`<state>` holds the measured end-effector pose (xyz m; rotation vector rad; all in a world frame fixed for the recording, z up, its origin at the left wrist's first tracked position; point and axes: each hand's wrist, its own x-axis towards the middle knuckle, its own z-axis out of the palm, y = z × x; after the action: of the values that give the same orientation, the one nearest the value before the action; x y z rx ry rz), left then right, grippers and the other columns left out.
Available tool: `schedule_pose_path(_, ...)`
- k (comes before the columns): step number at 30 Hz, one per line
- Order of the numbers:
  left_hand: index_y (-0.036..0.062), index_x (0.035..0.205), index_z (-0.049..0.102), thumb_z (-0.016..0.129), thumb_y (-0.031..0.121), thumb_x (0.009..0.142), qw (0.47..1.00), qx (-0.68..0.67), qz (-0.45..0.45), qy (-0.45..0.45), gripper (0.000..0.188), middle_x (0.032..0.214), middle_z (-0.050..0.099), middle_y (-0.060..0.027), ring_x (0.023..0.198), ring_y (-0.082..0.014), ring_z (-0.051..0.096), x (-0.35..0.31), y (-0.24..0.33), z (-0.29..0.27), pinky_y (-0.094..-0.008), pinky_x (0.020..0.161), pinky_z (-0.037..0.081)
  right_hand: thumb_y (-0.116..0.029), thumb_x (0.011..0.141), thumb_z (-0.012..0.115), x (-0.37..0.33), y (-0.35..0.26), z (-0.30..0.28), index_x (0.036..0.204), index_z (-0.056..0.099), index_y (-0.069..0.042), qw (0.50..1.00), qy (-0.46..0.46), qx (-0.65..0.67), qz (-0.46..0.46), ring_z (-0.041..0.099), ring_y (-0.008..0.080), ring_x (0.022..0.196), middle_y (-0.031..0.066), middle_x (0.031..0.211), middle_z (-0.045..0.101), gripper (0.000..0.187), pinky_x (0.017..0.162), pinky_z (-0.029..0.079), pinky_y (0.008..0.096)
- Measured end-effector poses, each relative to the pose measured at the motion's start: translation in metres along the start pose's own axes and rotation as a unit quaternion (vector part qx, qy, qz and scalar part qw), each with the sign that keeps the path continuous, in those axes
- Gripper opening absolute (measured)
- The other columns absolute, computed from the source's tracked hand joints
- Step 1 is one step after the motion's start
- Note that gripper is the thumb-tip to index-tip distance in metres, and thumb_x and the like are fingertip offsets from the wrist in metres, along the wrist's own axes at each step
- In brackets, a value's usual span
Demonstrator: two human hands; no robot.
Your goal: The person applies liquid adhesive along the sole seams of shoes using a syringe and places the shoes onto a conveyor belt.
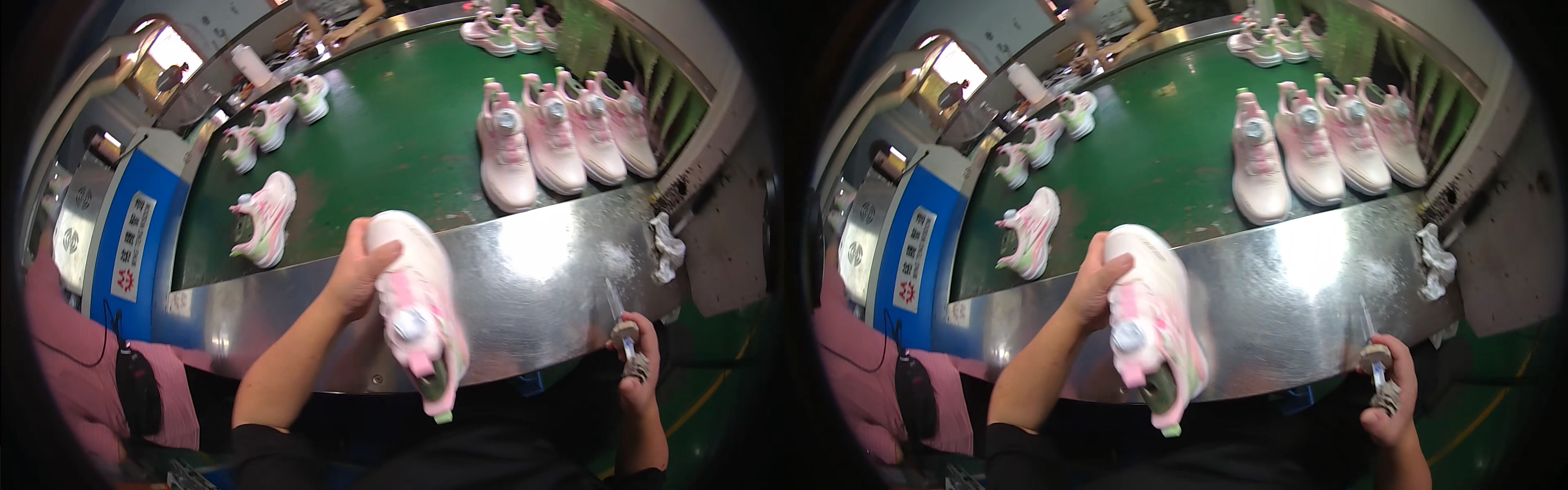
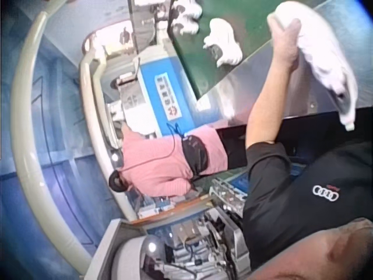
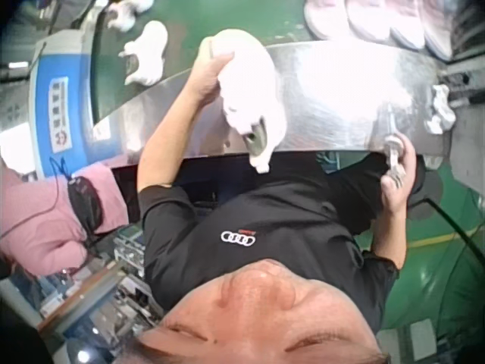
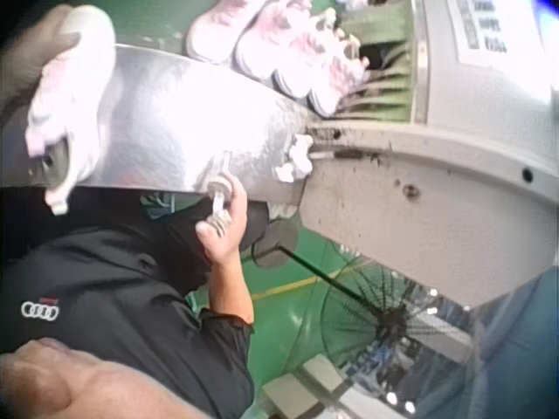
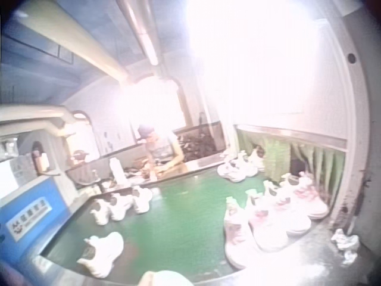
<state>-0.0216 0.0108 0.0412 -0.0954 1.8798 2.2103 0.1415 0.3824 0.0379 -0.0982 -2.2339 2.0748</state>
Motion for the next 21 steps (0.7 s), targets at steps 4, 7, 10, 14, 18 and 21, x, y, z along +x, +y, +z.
schedule_pose_path(4,0.0015,0.118,0.04,0.075,0.017,0.074,0.981,-0.116,0.121,-0.1,0.058,0.105,0.057,-0.0094,0.098,-0.0165,0.057,-0.014,0.018,0.041,-0.0324,0.085,0.049,-0.07,0.051,0.077,0.004,-0.019,0.012,0.122,0.039,0.004,0.992,0.001,0.123,0.017,0.049,0.011,0.079,0.002,0.089,0.05,0.11,0.077,0.045,0.0282)
schedule_pose_path(7,0.0041,0.123,0.045,0.077,0.013,0.07,0.961,-0.219,0.139,-0.097,0.062,0.109,0.057,-0.0073,0.101,-0.018,0.056,-0.026,0.002,0.041,-0.0338,0.088,0.046,-0.069,0.052,0.077,0.016,-0.041,0.033,0.121,0.038,0.002,0.983,-0.053,0.176,0.005,0.051,0.0151,0.08,0.0043,0.09,0.051,0.106,0.077,0.046,0.0294)
schedule_pose_path(10,0.0071,0.125,0.042,0.078,0.009,0.068,0.955,-0.246,0.131,-0.106,0.068,0.11,0.056,-0.0082,0.103,-0.0199,0.056,-0.033,-0.002,0.037,-0.0367,0.089,0.047,-0.069,0.064,0.07,0.037,-0.059,0.058,0.12,0.038,-0.009,0.943,-0.176,0.275,-0.06,0.052,0.0192,0.072,0.0147,0.089,0.057,0.088,0.061,0.036,0.0296)
schedule_pose_path(14,0.007,0.122,0.042,0.076,0.003,0.067,0.925,-0.256,0.186,-0.209,0.065,0.111,0.058,-0.0153,0.105,-0.0278,0.059,-0.031,-0.007,0.038,-0.0427,0.09,0.049,-0.07,0.075,0.059,0.036,-0.094,0.074,0.111,0.046,-0.008,0.926,-0.224,0.296,-0.072,0.05,0.0213,0.061,0.0191,0.078,0.062,0.073,0.056,0.032,0.0312)
schedule_pose_path(18,0.0031,0.119,0.046,0.075,-0.002,0.065,0.893,-0.267,0.243,-0.267,0.062,0.113,0.057,-0.0187,0.108,-0.032,0.059,-0.034,-0.009,0.038,-0.0469,0.091,0.05,-0.064,0.086,0.048,0.04,-0.098,0.093,0.113,0.047,-0.008,0.888,-0.283,0.351,-0.087,0.054,0.0302,0.088,0.0245,0.088,0.064,0.062,0.072,0.041,0.0389)
schedule_pose_path(21,0.0025,0.119,0.047,0.075,-0.003,0.065,0.894,-0.273,0.235,-0.267,0.061,0.114,0.056,-0.0189,0.108,-0.0316,0.059,-0.039,-0.009,0.037,-0.0462,0.091,0.05,-0.061,0.087,0.049,0.046,-0.1,0.098,0.116,0.046,-0.008,0.856,-0.346,0.38,-0.055,0.045,0.0346,0.115,0.0264,0.095,0.063,0.061,0.095,0.034,0.0483)
